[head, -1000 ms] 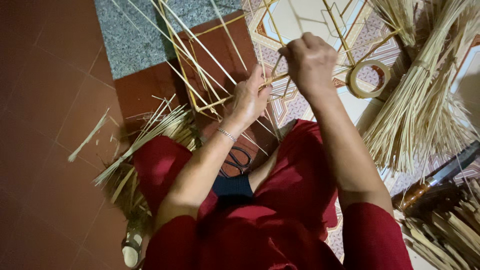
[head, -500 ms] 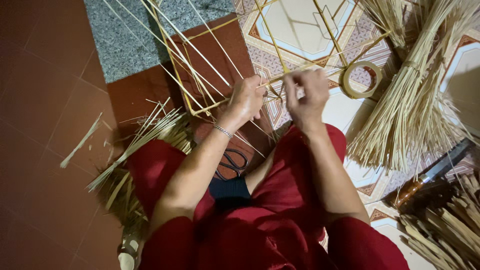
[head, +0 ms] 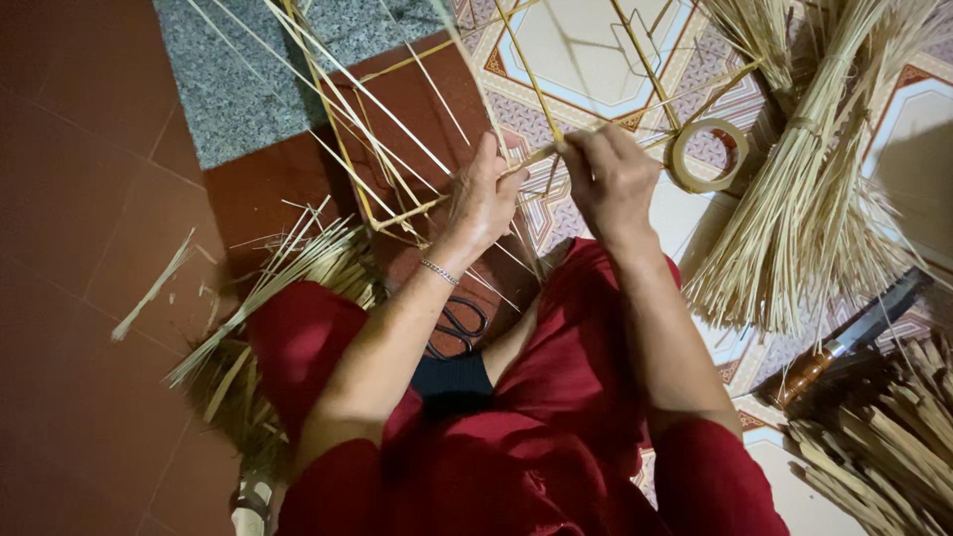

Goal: The person sits cross-legged on a tiled floor and weaves thin bamboo strips into a lattice frame. They interlace strips by hand, occasionally use scissors to trim excess length, and adjust the frame to continue the pattern.

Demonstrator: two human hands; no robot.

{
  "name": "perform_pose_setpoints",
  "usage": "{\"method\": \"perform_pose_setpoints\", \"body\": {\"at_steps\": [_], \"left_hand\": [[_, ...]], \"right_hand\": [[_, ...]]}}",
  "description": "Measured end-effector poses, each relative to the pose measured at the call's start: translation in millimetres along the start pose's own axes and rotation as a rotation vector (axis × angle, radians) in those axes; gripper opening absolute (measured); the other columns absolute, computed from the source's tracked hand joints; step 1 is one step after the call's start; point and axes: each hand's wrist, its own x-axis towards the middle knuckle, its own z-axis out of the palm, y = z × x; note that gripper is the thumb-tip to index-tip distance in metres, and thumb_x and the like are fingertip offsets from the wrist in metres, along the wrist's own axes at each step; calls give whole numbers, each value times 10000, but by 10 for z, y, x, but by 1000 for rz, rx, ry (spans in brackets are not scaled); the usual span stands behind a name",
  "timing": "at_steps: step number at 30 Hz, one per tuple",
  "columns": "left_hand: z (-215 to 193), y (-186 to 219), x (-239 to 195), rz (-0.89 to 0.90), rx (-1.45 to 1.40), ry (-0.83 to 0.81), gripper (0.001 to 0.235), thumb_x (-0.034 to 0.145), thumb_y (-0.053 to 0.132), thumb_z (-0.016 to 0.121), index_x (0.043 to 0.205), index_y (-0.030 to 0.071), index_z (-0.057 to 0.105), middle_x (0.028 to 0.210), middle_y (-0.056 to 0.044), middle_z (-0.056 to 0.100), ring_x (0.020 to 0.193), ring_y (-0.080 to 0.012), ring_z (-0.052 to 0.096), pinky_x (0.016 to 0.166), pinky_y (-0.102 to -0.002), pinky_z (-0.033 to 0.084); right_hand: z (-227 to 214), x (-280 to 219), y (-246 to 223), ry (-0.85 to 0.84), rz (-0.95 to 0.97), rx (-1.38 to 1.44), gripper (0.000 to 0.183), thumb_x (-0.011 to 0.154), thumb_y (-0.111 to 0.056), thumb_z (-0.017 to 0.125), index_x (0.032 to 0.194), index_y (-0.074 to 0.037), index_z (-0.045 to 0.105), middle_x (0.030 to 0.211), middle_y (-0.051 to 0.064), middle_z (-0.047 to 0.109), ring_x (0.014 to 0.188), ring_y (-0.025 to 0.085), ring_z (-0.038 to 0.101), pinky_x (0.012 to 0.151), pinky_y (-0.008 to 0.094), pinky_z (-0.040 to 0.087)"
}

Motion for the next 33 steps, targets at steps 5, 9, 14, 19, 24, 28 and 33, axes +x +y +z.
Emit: {"method": "perform_pose_setpoints", "body": {"at_steps": [5, 9, 14, 19, 24, 28, 33], "left_hand": [[-13, 14, 28, -147, 38, -85, 259, 992, 46, 569, 1249, 74, 557, 651, -37, 664, 428, -125, 629, 367, -296, 528], [-8, 20, 27, -214, 44, -82, 303, 980, 86, 593, 1279, 34, 609, 659, -51, 670, 416, -133, 635, 361, -294, 547], [-4, 9, 73, -254, 57, -101, 249, 988, 49, 569, 1201, 3, 690, 762, -118, 740, 438, -128, 654, 383, -290, 557], [-12, 27, 146, -355, 61, -176, 246, 968, 38, 540, 1154, 5, 697, 854, -99, 752, 441, -124, 637, 376, -277, 569], [-77, 119, 146, -409, 100, -242, 252, 1039, 115, 563, 1218, 8, 705, 920, -157, 776, 476, -135, 621, 401, -268, 518], [-118, 127, -55, -191, -100, -84, 517, 981, 35, 554, 1453, 12, 345, 1214, -142, 688, 494, -128, 643, 380, -241, 570], [-24, -87, -320, 228, -161, 328, 401, 1042, -17, 549, 1410, -24, 391, 1235, -187, 620, 854, -180, 715, 593, -202, 678]], "right_hand": [[131, 454, 6, -81, -148, -172, 271, 822, -235, 949, 842, -94, 718, 817, 51, 605, 819, 243, 548, 698, 400, 424], [137, 656, -117, -32, -257, -318, 298, 770, -298, 927, 852, -125, 697, 908, 38, 630, 951, 254, 544, 847, 452, 399], [-30, 475, -193, 286, -196, -293, 222, 740, -160, 848, 908, -102, 715, 920, 77, 663, 946, 280, 552, 870, 467, 379], [137, -166, -160, -15, 262, 214, 81, 970, -70, 821, 1007, -83, 751, 933, 57, 687, 823, 204, 567, 756, 362, 447], [352, -487, -42, -37, 250, 310, 108, 910, -60, 809, 960, -65, 714, 915, 99, 660, 841, 261, 566, 758, 380, 463], [361, -520, 84, -150, 205, 248, 127, 907, -44, 802, 1022, -74, 758, 859, 89, 692, 801, 292, 595, 724, 413, 489], [457, -631, 126, -280, 146, 147, 357, 843, 54, 703, 1185, -46, 726, 924, 104, 756, 820, 324, 670, 719, 419, 549]]}}
